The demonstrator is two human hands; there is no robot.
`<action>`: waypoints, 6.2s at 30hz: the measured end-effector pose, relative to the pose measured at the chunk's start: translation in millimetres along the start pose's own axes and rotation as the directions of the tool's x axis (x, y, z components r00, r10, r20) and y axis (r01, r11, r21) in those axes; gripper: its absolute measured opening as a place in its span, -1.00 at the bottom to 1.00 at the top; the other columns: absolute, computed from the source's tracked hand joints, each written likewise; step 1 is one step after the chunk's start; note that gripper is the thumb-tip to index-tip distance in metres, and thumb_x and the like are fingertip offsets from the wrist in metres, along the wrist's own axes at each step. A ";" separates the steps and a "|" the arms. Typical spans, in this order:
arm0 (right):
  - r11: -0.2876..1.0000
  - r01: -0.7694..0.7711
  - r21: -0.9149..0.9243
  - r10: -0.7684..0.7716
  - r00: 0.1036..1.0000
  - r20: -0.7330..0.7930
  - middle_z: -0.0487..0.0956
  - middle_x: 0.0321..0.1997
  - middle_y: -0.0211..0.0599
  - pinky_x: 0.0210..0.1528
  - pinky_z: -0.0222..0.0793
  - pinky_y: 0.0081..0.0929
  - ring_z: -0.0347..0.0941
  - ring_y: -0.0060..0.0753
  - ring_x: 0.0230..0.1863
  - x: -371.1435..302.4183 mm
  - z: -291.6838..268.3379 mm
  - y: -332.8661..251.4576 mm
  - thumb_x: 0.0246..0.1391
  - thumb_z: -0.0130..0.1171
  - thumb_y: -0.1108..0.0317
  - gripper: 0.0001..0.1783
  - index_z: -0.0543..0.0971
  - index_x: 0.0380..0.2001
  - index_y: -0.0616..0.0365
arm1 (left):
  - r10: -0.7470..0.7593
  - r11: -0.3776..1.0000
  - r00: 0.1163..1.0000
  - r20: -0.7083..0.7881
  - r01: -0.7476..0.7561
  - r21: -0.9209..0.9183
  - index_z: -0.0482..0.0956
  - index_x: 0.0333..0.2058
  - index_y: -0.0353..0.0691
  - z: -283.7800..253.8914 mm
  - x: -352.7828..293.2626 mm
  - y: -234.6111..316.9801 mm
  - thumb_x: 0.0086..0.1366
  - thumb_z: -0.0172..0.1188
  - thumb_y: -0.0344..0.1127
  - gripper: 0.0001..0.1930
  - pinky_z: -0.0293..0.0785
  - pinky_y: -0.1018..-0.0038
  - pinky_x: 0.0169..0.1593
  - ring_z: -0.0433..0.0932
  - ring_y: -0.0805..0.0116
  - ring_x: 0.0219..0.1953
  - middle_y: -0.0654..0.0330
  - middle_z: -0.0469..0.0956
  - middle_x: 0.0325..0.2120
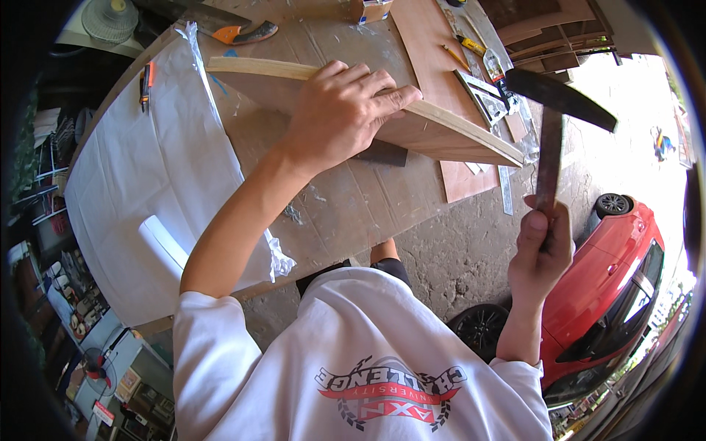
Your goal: The person assembles a rectangular wooden frame by nailing thin wooden strips to a flat board. They repeatedly pick up nails, position the strips, and hammer them into place. The person also moves around the workshop to retrieve additional nails from a storage box.
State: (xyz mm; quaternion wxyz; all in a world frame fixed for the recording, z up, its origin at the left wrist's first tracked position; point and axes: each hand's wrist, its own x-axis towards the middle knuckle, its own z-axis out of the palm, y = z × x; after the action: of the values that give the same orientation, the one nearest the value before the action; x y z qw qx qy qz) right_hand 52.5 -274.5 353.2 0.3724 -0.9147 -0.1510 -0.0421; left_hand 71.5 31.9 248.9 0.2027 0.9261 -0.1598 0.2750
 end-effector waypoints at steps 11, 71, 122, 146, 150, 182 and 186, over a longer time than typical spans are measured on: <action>0.930 -0.208 0.302 0.235 0.970 -0.056 0.27 -0.61 -0.70 -0.54 -0.08 -0.72 0.10 -0.87 -0.58 5.1 13.8 28.5 0.46 0.06 0.18 -0.72 0.59 -0.19 0.18 | 0.027 0.999 0.999 -0.035 -0.026 0.036 0.75 -0.13 0.07 4.8 14.5 -7.4 0.23 0.36 -0.27 -0.79 0.37 0.41 -0.19 0.61 0.45 -0.31 0.44 0.64 -0.40; 0.766 0.618 0.177 -0.565 0.517 0.643 0.62 -0.43 -0.04 -0.54 0.48 -0.11 0.65 0.05 -0.48 44.5 168.2 237.2 0.34 0.13 0.44 -0.84 0.47 -0.07 0.24 | -0.980 -0.199 -0.181 0.087 0.936 -0.292 0.52 -0.35 -0.25 195.9 -133.3 112.3 0.39 0.24 -0.20 -0.76 0.47 0.12 -0.28 0.62 -0.01 -0.44 -0.01 0.61 -0.51; 0.576 0.656 0.488 -0.817 0.453 0.357 0.42 -0.58 -0.35 -0.62 0.14 -0.52 0.23 -0.47 -0.70 73.3 160.9 201.3 0.48 -0.06 0.20 -0.72 0.43 -0.26 0.18 | -0.980 -0.197 -0.185 0.068 0.941 -0.275 0.54 -0.36 -0.20 201.2 -134.7 111.8 0.38 0.27 -0.16 -0.76 0.50 0.13 -0.30 0.64 0.04 -0.44 0.06 0.62 -0.52; 0.945 0.316 0.086 -0.324 0.862 0.391 0.60 -0.30 0.08 -0.14 0.47 -0.02 0.54 0.23 -0.25 145.3 131.7 271.4 0.42 0.03 0.23 -0.72 0.47 -0.15 0.28 | -0.790 0.191 0.182 -0.586 0.980 0.047 0.63 -0.13 -0.21 -8.1 -3.7 322.4 0.33 0.30 -0.32 -0.82 0.47 0.24 -0.37 0.61 0.06 -0.42 0.07 0.62 -0.42; 0.921 0.374 -0.113 -0.261 0.804 0.535 0.59 -0.12 0.09 -0.03 0.43 0.08 0.53 0.26 -0.05 173.7 180.2 278.7 0.35 0.10 0.21 -0.68 0.47 -0.01 0.22 | -0.757 0.181 0.234 -0.610 0.972 0.148 0.63 -0.08 -0.24 -31.9 18.4 356.7 0.33 0.28 -0.36 -0.78 0.45 0.26 -0.31 0.58 0.11 -0.39 0.09 0.59 -0.40; 0.824 0.386 0.414 -0.527 0.791 0.311 0.64 -0.01 0.14 -0.19 0.57 -0.18 0.64 0.06 -0.26 13.4 9.6 82.9 0.13 0.08 0.69 -0.37 0.40 0.31 0.27 | -0.871 0.455 0.258 -0.418 0.105 -0.884 0.31 0.16 -0.27 43.1 38.7 270.5 0.43 0.22 -0.43 -0.60 0.40 0.32 0.24 0.50 0.32 0.11 0.10 0.46 0.07; 0.675 0.646 0.356 -0.722 0.677 0.142 0.63 0.19 -0.12 0.08 0.58 -0.27 0.66 -0.07 0.08 51.7 14.6 70.6 0.02 0.04 0.73 -0.38 0.55 0.21 0.18 | -0.781 0.489 0.510 -0.361 0.139 -0.861 0.39 0.14 -0.37 -6.0 -23.9 248.6 0.51 0.09 -0.32 -0.66 0.41 0.19 0.30 0.50 0.20 0.20 0.04 0.50 0.11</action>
State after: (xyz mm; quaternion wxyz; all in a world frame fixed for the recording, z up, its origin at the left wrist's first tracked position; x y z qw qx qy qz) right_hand 122.8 -299.5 305.3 0.4280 -0.7246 -0.5391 -0.0327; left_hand -51.5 -176.4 311.2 0.6781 0.5681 0.1226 0.4499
